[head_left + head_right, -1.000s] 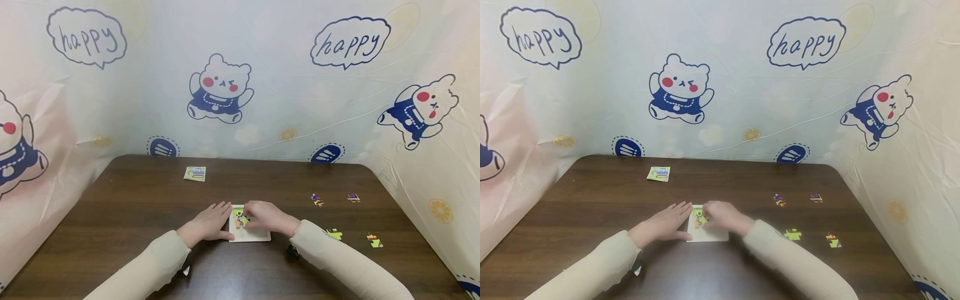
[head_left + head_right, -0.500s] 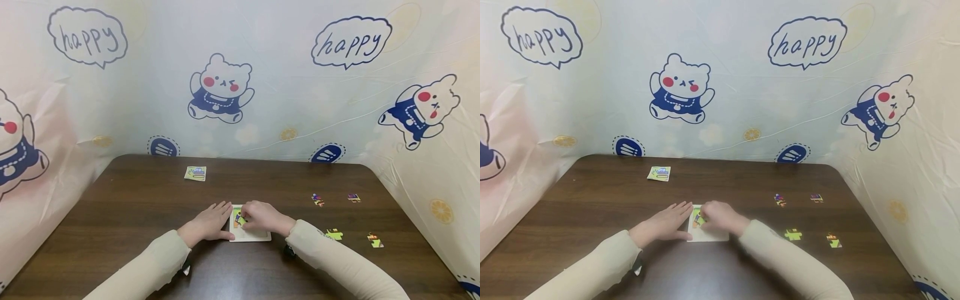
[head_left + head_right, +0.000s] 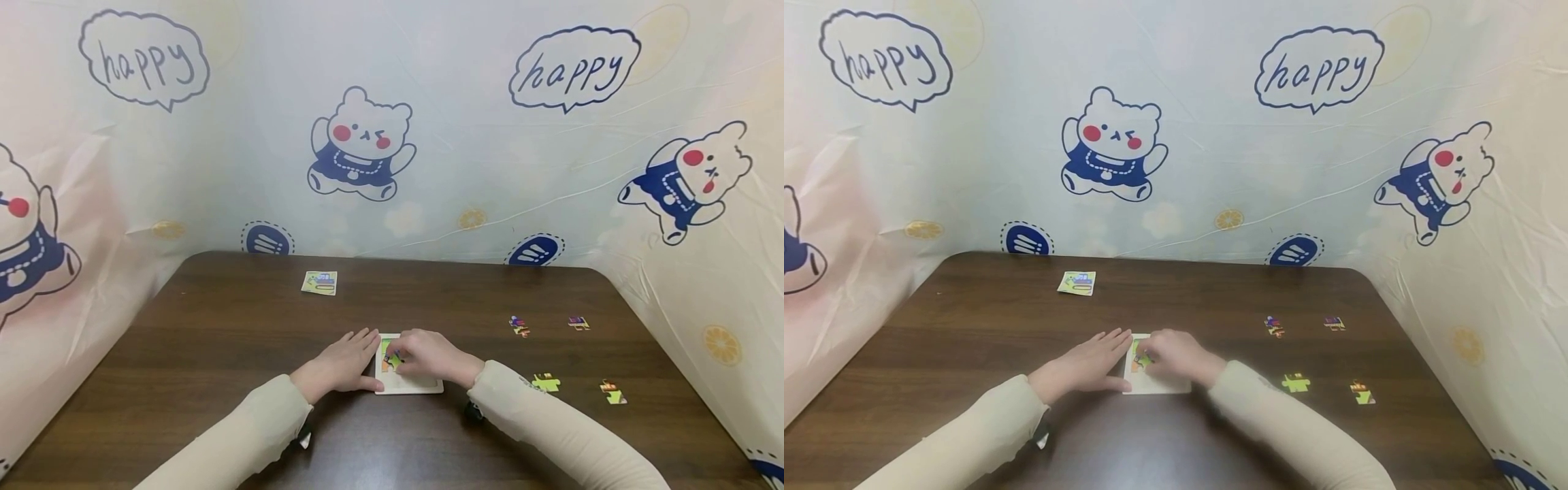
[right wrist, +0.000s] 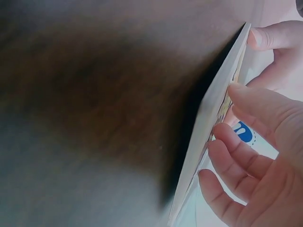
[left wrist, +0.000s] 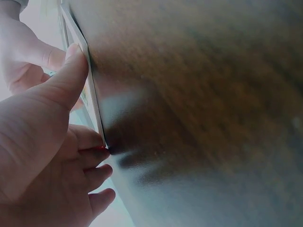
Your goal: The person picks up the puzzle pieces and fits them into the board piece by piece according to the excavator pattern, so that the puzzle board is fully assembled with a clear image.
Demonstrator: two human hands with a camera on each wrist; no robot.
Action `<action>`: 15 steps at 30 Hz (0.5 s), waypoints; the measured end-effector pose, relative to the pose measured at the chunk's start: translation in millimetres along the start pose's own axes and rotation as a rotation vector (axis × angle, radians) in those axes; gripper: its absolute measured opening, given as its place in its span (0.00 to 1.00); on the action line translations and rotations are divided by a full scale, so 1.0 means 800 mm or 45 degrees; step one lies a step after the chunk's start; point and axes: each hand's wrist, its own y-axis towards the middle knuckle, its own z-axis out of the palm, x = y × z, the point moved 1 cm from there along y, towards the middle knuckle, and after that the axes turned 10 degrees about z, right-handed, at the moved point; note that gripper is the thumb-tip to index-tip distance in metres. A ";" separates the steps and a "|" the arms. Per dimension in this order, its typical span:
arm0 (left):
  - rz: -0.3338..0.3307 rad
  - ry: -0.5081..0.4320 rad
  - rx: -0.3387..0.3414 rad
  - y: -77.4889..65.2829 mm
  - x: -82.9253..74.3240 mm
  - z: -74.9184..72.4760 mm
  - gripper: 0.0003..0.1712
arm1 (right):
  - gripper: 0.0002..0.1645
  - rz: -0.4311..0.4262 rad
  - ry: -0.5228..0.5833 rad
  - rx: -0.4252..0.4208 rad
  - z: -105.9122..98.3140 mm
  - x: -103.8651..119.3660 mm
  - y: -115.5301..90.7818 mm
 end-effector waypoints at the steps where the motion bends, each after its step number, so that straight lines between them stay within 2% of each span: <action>1: -0.001 0.000 0.001 0.000 0.000 0.000 0.51 | 0.11 -0.008 -0.002 -0.001 0.000 0.000 0.000; 15: -0.003 -0.005 0.007 -0.001 -0.002 -0.003 0.50 | 0.10 -0.077 -0.103 -0.032 0.001 0.002 0.002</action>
